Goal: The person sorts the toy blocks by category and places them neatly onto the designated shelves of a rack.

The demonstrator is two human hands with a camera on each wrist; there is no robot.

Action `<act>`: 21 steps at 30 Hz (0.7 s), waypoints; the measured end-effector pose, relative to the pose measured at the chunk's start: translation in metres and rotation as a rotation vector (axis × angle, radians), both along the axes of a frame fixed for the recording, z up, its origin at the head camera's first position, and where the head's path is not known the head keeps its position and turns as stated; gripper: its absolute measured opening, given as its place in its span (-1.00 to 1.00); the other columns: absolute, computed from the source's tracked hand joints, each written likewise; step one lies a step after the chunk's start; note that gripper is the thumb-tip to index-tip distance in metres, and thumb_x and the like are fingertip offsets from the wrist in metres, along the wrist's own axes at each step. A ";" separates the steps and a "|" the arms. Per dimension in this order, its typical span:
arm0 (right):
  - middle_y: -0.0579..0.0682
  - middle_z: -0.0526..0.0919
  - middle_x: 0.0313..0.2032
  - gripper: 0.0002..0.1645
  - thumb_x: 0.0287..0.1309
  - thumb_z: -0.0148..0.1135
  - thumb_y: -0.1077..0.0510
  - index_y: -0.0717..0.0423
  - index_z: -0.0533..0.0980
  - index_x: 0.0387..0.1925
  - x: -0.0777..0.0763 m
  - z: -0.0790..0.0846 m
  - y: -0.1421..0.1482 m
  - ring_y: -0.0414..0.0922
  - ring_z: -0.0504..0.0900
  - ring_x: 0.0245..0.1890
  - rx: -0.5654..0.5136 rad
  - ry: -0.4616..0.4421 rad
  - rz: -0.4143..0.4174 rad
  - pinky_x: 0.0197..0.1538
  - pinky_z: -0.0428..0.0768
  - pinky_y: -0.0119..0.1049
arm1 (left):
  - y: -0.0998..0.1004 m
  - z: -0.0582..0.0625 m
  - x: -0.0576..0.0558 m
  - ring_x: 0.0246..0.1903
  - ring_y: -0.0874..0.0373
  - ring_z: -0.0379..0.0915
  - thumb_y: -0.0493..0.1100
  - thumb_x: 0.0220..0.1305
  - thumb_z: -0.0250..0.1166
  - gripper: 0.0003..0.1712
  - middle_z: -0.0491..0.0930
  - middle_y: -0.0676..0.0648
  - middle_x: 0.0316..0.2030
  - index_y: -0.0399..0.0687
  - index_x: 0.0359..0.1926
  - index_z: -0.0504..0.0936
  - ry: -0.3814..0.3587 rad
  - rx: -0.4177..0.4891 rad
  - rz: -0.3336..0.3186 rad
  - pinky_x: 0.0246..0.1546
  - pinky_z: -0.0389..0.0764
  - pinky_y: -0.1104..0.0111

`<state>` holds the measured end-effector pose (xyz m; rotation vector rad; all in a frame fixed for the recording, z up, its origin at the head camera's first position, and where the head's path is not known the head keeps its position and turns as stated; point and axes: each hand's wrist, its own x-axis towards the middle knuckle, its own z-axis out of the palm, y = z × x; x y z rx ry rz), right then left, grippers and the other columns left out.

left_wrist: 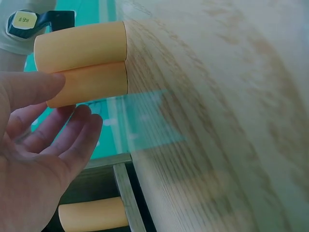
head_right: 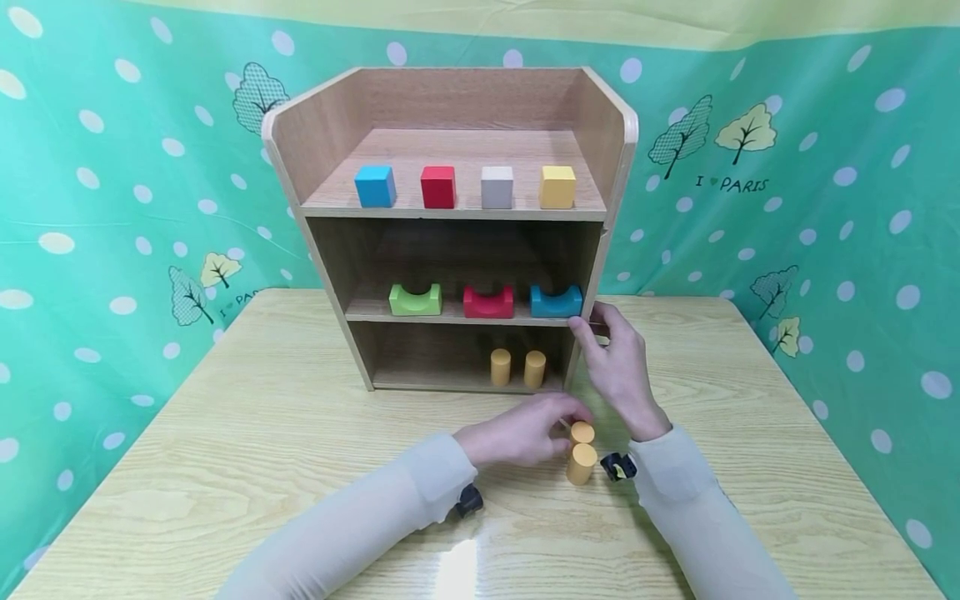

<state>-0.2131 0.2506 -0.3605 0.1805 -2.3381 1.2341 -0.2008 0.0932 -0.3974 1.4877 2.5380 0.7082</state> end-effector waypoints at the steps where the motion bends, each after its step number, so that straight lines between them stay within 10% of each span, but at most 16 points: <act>1: 0.18 0.55 -0.01 -0.42 0.32 0.07 -0.12 0.17 0.39 0.20 0.000 0.000 0.000 0.12 0.55 -0.02 0.000 0.001 0.000 -0.06 0.55 0.14 | 0.000 0.000 0.000 -0.08 0.39 0.39 -0.25 0.17 0.32 -0.62 0.52 0.21 -0.10 0.02 0.04 0.56 0.004 0.001 -0.004 0.01 0.28 0.66; 21: 0.15 0.55 0.00 -0.40 0.30 0.07 -0.16 0.15 0.40 0.19 -0.001 0.001 0.000 0.09 0.55 -0.01 0.002 -0.017 -0.012 -0.05 0.56 0.12 | 0.001 -0.002 -0.004 -0.11 0.42 0.36 -0.18 0.24 0.30 -0.71 0.50 0.26 -0.13 0.06 -0.01 0.58 -0.009 -0.005 0.001 -0.02 0.26 0.69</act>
